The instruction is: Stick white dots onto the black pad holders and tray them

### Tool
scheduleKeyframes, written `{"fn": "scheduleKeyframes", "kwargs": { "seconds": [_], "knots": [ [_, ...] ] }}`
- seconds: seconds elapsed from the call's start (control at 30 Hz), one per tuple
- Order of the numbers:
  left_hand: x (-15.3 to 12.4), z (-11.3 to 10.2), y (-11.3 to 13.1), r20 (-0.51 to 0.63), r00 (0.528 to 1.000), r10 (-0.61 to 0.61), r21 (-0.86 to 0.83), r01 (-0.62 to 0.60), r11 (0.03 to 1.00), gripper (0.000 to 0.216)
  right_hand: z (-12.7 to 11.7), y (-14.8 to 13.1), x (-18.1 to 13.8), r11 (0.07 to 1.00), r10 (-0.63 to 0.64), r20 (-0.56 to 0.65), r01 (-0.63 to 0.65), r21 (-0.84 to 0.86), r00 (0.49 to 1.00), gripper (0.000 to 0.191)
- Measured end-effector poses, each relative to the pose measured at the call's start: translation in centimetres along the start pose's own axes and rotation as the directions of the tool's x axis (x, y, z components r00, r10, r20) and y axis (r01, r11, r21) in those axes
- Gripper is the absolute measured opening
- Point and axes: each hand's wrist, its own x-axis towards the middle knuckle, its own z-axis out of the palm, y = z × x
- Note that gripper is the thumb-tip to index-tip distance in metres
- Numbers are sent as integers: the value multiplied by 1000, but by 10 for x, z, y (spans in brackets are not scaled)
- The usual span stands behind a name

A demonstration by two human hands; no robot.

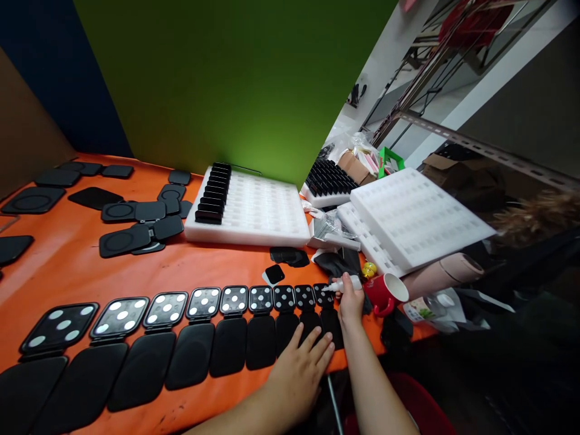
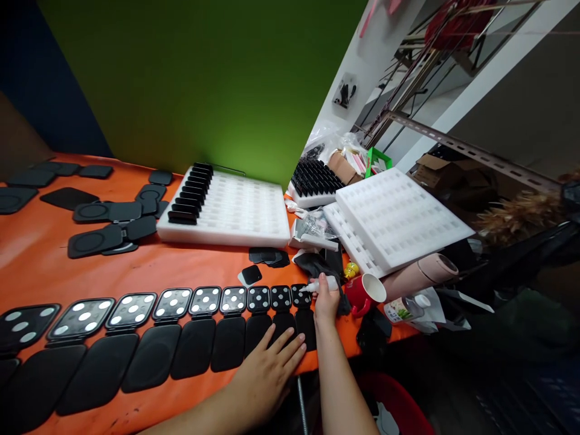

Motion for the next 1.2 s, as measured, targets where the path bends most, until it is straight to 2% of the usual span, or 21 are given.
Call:
{"fn": "scheduleKeyframes", "kwargs": {
  "seconds": [0.2,0.93,1.2],
  "knots": [
    [0,6,1,-8,1000,-21,-15,21,1000,55,-1,2,0,1000,-11,14,11,-9,1000,37],
    [1,3,-1,5,1000,-4,-22,4,1000,54,-1,8,4,1000,-25,17,25,-6,1000,38],
    [1,11,0,-11,1000,-16,-12,16,1000,54,-1,5,4,999,-45,-12,45,-22,999,35]
  ]
}}
